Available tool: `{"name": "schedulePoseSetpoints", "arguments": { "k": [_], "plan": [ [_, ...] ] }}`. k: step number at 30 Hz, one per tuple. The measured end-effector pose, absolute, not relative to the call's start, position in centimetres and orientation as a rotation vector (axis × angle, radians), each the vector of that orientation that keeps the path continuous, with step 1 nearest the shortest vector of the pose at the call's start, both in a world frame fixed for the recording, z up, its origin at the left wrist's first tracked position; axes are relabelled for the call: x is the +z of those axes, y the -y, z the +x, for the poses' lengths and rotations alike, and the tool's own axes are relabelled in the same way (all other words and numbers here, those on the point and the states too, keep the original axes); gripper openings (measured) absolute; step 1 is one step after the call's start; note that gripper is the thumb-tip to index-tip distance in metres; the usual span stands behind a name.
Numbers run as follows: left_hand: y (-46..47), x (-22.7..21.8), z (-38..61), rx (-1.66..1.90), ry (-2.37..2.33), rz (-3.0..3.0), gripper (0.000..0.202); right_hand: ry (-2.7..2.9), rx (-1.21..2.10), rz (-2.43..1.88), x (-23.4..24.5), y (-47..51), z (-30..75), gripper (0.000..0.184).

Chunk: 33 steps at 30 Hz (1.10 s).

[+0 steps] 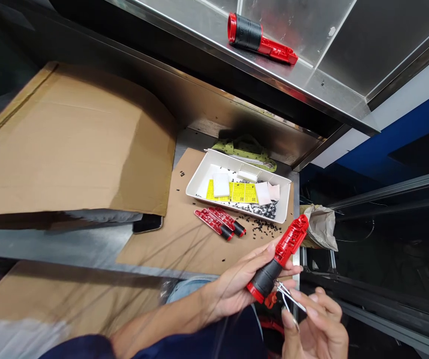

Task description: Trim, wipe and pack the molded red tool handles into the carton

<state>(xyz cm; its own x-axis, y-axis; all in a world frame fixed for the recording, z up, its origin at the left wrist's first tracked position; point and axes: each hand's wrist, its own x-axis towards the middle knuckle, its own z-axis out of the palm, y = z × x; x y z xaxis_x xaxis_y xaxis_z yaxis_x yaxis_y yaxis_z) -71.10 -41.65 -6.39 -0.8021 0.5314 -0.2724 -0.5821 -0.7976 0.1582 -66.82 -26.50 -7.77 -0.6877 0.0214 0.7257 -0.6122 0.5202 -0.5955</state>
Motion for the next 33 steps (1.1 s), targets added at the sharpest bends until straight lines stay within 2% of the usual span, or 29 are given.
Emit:
{"name": "schedulePoseSetpoints", "arguments": {
  "k": [3, 9, 19, 28, 33],
  "plan": [
    [41.6, -6.4, -71.1, 2.505, -0.327, -0.293, 0.059, 2.108, 1.157, 0.524, -8.1, 26.4, -66.8, 0.032],
    [41.5, -6.4, -71.2, 2.509, -0.379, -0.269, 0.056, 2.058, 1.164, 0.473, -8.6, 26.5, -66.7, 0.026],
    [41.6, -6.1, -71.5, 2.525, -0.295, -0.367, 0.036, 2.054, 1.151, 0.456, -8.4, 26.8, -67.1, 0.025],
    [41.4, -6.5, -71.4, 2.507, -0.285, -0.321, 0.044, 2.054, 1.102, 0.375, -8.9, 27.0, -66.8, 0.022],
    [41.8, -6.7, -71.5, 2.533, -0.333, -0.408, 0.029, 1.828, 1.121, 0.183, -8.7, 25.5, -67.3, 0.026]
  ]
}}
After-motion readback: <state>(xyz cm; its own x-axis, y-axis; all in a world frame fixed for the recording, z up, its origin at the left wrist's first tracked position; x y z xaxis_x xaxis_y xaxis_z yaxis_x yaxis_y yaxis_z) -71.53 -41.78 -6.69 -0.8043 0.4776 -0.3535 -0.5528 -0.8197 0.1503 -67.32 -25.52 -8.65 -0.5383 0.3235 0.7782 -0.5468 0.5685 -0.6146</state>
